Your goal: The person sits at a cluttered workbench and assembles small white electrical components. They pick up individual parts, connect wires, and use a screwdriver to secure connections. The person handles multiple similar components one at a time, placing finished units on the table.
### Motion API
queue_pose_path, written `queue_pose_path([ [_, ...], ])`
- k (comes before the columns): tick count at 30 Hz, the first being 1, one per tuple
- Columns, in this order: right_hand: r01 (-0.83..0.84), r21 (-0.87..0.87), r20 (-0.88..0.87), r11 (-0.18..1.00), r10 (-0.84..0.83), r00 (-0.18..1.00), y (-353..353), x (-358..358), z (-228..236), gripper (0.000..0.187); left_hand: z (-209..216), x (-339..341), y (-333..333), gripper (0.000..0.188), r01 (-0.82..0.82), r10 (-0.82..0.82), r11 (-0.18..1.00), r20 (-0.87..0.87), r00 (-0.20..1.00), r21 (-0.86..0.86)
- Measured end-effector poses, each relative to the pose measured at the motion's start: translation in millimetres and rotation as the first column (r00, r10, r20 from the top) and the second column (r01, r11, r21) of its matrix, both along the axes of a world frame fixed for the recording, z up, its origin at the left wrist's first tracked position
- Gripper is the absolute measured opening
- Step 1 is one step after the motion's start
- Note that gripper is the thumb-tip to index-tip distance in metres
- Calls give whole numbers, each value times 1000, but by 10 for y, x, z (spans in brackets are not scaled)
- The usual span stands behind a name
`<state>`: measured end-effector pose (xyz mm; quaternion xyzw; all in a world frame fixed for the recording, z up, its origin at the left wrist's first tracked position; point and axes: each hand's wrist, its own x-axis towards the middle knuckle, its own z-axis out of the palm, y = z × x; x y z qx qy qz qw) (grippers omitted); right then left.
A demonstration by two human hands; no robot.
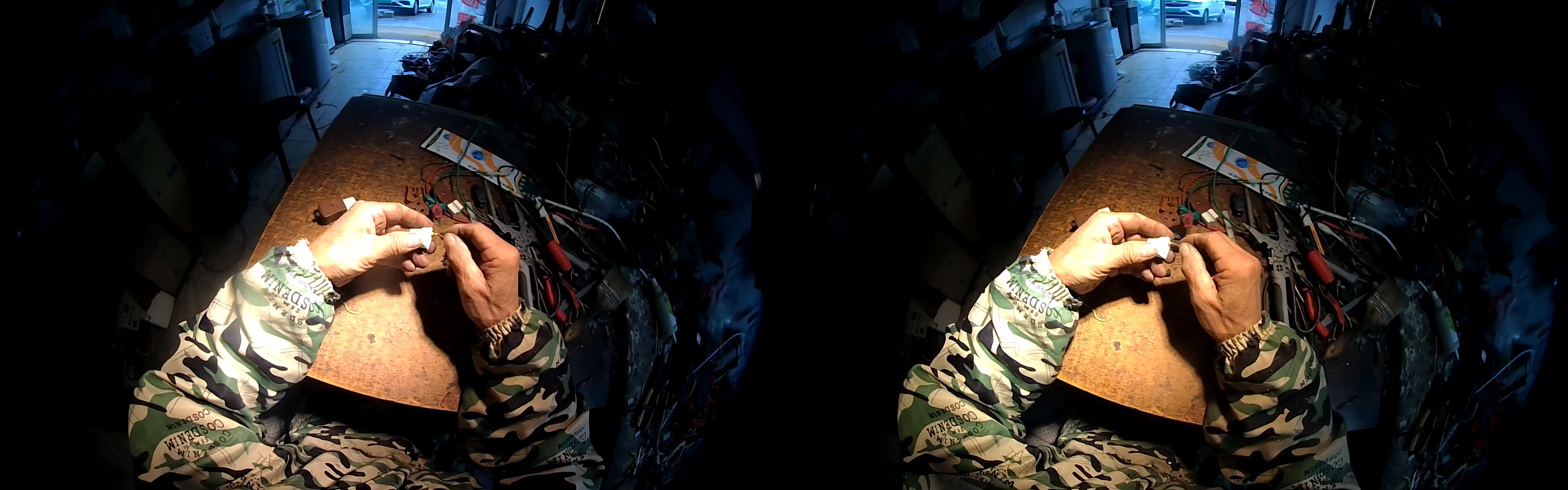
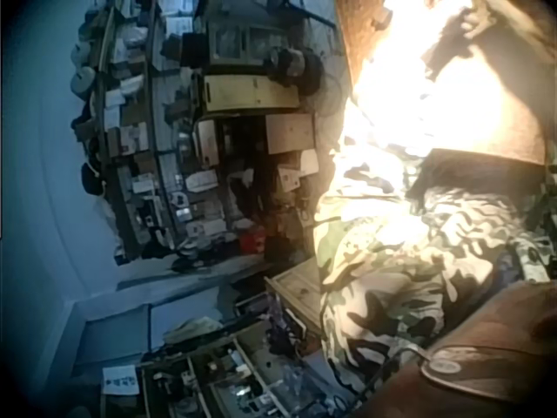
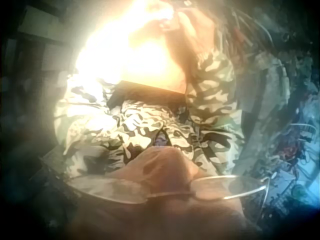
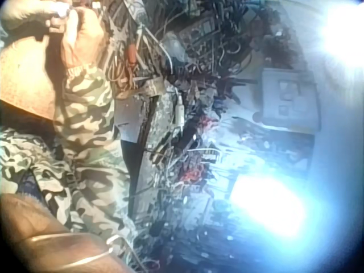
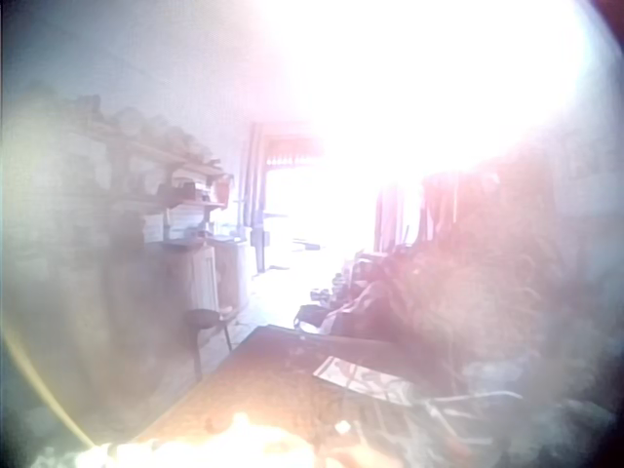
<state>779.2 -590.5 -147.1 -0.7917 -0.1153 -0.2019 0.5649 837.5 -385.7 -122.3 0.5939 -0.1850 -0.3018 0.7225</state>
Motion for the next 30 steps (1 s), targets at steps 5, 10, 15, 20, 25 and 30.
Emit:
queue_pose_path([
  [5, 11, -2, 11, 1000, -11, 1000, 3, -14, 20, 10, -22, 14, 23, 32, 28, -31, 997, -43, 999, -73],
  [10, 96, -8, 27, 995, -96, 995, -20, -27, 8, 11, -8, 45, 13, 32, 16, -30, 995, -135, 990, -103],
  [15, 102, 115, 83, 988, -112, 990, 61, 0, 2, 11, -42, 84, 181, 31, -15, -48, 966, -236, 971, -257],
  [20, 118, 100, 80, 988, -127, 989, -6, -36, -6, 11, -108, 146, 72, 30, 0, -92, 948, -275, 957, -318],
  [25, 93, 81, 81, 992, -99, 992, 34, -26, 10, 10, -75, 114, 119, 30, -34, -42, 965, -279, 960, -261],
  [30, 88, 64, 95, 994, -94, 991, 21, -37, 14, 9, -72, 120, 81, 30, -28, -33, 974, -263, 964, -223],
])
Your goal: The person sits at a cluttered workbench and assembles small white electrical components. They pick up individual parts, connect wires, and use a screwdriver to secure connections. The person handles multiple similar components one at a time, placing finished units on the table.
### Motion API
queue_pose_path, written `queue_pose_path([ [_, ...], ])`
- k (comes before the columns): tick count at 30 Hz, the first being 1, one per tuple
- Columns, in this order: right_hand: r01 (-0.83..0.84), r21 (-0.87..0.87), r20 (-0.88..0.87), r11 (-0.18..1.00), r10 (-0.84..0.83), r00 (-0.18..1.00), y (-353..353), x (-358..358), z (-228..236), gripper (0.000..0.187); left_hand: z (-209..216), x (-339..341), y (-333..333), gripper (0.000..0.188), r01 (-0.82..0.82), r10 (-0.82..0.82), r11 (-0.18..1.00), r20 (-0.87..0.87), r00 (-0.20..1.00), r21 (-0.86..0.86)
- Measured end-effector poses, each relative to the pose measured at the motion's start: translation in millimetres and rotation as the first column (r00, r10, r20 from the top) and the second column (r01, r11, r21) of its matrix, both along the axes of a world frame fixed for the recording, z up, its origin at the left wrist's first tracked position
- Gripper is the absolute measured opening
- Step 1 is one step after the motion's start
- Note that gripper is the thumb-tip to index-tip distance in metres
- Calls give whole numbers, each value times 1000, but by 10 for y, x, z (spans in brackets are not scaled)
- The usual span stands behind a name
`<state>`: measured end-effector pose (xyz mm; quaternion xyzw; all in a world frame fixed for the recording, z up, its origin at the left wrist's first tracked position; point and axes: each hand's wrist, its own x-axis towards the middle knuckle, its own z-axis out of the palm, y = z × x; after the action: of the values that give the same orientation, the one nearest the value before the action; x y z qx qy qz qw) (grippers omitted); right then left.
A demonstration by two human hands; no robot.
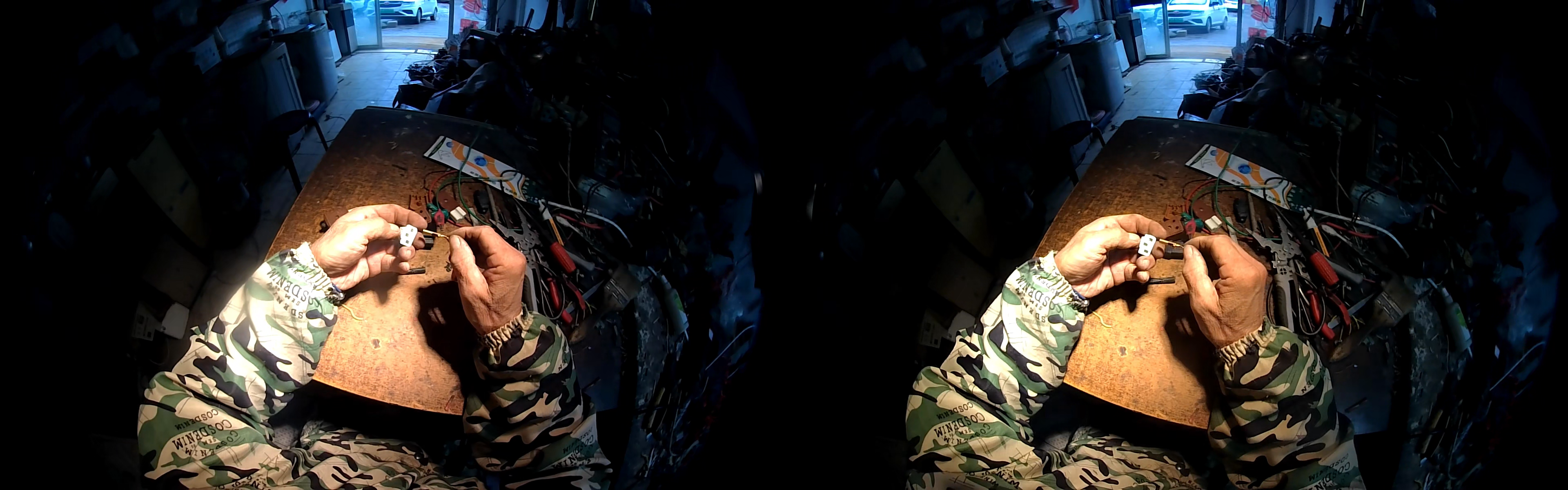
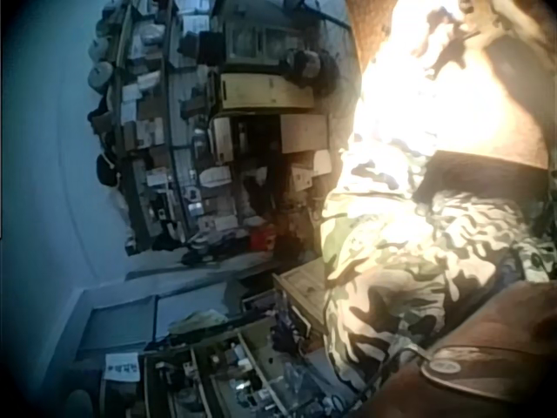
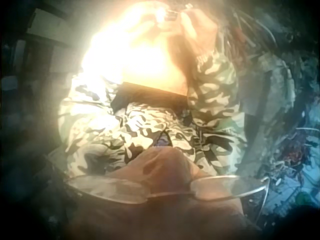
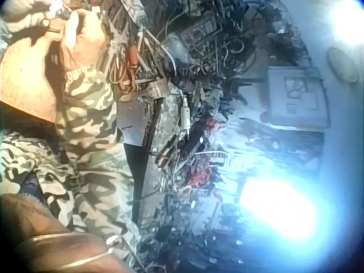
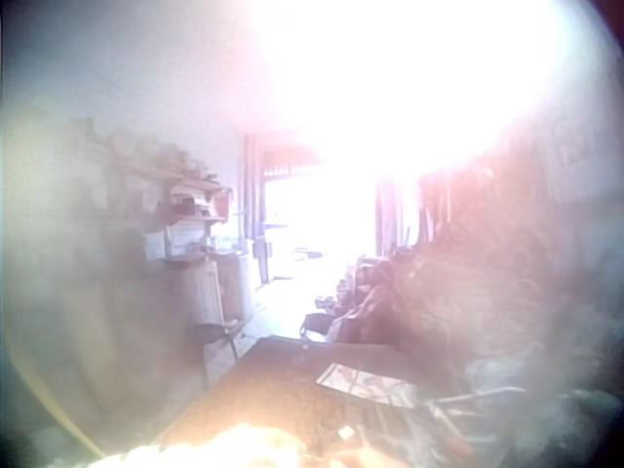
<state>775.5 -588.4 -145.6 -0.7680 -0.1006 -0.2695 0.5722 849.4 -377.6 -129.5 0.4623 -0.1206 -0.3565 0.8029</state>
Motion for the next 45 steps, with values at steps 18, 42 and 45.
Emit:
queue_pose_path([
  [18, 38, -140, -11, 989, -39, 999, -89, -3, -3, 9, 15, -18, -144, 35, -2, -9, 996, 119, 993, 93],
  [42, -89, -169, -46, 982, 82, 996, 47, 71, -8, 10, 103, -144, 40, 37, -168, 42, 944, 401, 915, 285],
  [45, -4, -241, -21, 970, -1, 1000, -188, -19, 31, 10, 15, 4, -258, 34, 11, -111, 966, 379, 919, 256],
])
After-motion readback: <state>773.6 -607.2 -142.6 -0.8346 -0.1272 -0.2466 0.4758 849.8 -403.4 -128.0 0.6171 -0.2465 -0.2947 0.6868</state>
